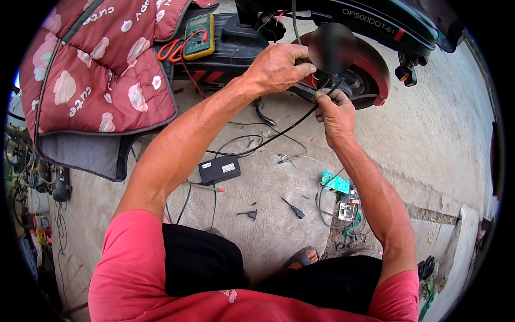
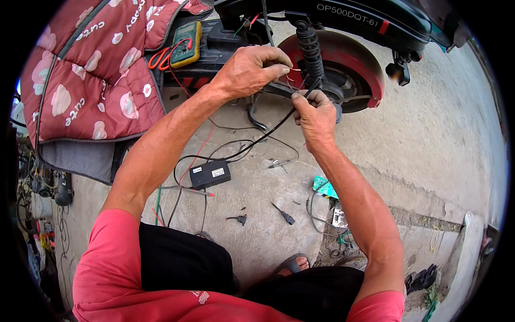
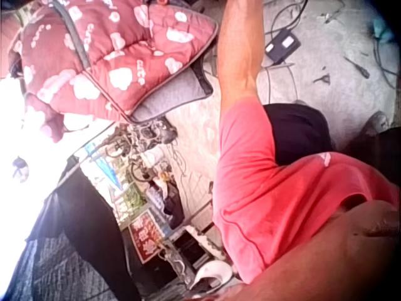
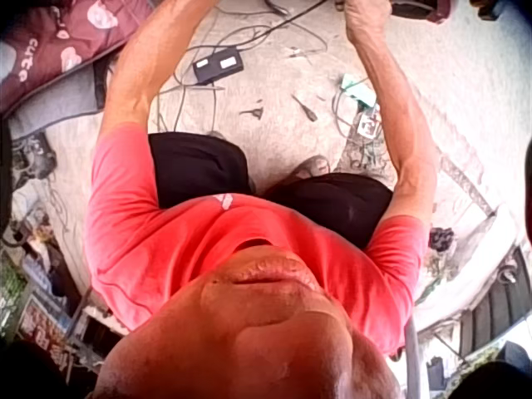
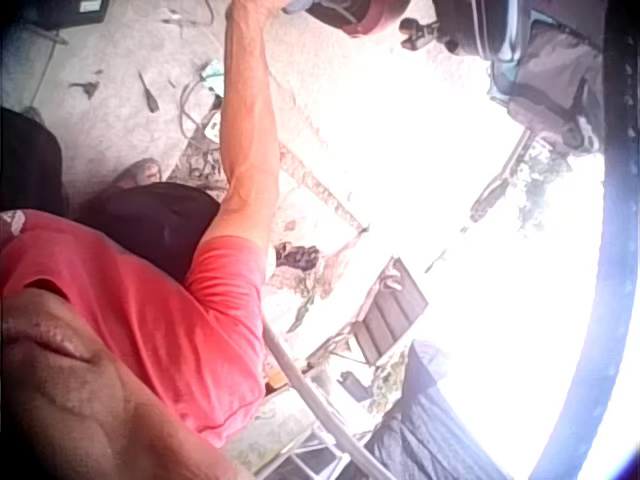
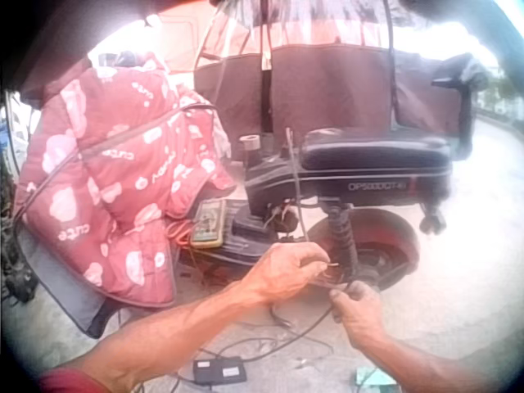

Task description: The person squats on the floor to repair the wiring of a red electric scooter. They use a multimeter to test connections and manipulate wires near the front wheel and suspension. The person also briefly walks to a white vehicle to place a tool inside before returning to the scooter.

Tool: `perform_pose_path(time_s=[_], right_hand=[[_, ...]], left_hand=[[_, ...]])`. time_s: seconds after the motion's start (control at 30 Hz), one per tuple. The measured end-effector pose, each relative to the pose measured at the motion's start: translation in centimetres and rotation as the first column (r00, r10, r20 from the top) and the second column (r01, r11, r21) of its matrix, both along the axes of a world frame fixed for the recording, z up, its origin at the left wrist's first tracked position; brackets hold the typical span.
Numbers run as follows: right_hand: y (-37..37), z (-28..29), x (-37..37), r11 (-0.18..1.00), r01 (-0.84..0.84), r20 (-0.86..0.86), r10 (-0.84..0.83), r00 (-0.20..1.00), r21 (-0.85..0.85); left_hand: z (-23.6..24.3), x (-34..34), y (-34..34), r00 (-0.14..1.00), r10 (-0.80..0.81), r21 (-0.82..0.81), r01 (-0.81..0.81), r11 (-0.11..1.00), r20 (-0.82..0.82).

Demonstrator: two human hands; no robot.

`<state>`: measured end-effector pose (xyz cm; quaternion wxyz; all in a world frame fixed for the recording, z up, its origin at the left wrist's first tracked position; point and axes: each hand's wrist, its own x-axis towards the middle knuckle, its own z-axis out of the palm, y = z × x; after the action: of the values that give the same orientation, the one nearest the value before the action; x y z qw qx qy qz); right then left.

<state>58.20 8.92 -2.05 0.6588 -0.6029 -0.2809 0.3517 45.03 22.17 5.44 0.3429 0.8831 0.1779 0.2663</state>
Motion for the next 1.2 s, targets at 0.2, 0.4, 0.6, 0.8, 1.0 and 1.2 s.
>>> perform_pose_path(time_s=[0.2, 0.4, 0.6, 0.8, 1.0, 1.2], right_hand=[[0.1, -0.1, 0.0, 1.0, -0.011, 0.006, 0.011, 1.0, -0.001], [0.1, -0.1, 0.2, 1.0, -0.007, 0.012, 0.008, 1.0, -0.012], [0.2, -0.2, 0.1, 1.0, -0.004, 0.007, 0.004, 1.0, -0.01], [0.1, -0.1, 0.3, 1.0, -0.004, 0.004, 0.005, 1.0, -0.012], [0.3, -0.5, 0.0, 1.0, -0.023, 0.02, 0.023, 1.0, 0.002], [0.1, -0.6, 1.6, 0.998, -0.054, 0.063, 0.053, 0.997, 0.013]], left_hand=[[0.0, -0.1, 0.0, 1.0, -0.005, -0.028, 0.005, 1.0, -0.004], [0.2, 0.0, -0.1, 1.0, -0.018, -0.036, 0.017, 0.999, -0.014], [0.2, -0.2, -0.1, 1.0, -0.022, -0.051, 0.021, 0.998, -0.018], [0.2, 0.0, -0.1, 1.0, -0.027, -0.065, 0.026, 0.998, -0.013], [-0.1, -0.4, 0.2, 0.999, -0.038, 0.029, 0.038, 0.999, 0.023], [-2.0, -0.4, 0.6, 0.994, -0.091, 0.169, 0.078, 0.982, 0.067]])
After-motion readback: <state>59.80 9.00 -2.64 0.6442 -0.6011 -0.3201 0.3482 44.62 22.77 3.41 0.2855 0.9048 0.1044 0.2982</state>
